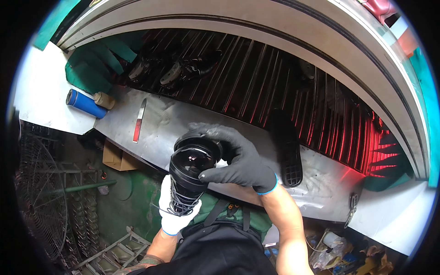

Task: The person cleans a black shoe using a white cloth. They repeatedly wipe the shoe's upper, toe, and sole, rotating it to access different surfaces. The person handles the shoe one at a time, placing it on a metal workbench and picking it up again multiple times throughout the process.

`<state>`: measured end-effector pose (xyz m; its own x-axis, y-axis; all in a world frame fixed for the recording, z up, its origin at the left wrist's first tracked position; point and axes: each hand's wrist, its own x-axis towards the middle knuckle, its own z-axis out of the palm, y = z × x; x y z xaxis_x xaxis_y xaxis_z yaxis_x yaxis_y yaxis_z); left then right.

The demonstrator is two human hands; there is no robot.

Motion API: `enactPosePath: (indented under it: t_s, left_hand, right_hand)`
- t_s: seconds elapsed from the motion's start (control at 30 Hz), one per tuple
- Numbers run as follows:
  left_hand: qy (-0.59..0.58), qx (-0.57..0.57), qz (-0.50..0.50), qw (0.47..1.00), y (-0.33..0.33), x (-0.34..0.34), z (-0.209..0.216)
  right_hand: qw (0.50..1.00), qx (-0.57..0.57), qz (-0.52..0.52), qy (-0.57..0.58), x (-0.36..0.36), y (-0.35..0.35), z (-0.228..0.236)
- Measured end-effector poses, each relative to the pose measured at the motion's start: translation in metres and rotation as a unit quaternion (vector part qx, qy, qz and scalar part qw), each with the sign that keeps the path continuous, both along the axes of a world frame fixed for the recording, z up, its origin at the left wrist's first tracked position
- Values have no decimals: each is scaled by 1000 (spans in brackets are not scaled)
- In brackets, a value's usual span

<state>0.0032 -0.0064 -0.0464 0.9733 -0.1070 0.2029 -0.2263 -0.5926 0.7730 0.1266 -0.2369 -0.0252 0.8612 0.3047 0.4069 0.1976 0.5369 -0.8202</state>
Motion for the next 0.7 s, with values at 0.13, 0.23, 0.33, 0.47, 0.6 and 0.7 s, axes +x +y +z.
enactPosePath:
  t_s: [0.13,0.23,0.33,0.47,0.6,0.7]
  left_hand:
    - [-11,-4,0,1000,-4,4,5]
    - [-3,-2,-5,1000,-4,5,5]
    - [-4,1,1,1000,-5,5,6]
    - [-17,13,7,1000,-6,5,8]
    - [-8,10,-3,1000,-3,6,5]
    - [1,4,4,1000,-4,7,7]
  right_hand:
    - [998,-55,5,-16,-3,-2,7]
    - [997,-64,-6,-31,0,-3,8]
    - [998,-59,-10,-34,0,-2,6]
    - [998,-46,-11,-29,0,-1,6]
    - [999,-42,-9,-20,1,0,7]
    - [998,-63,1,-9,1,-2,8]
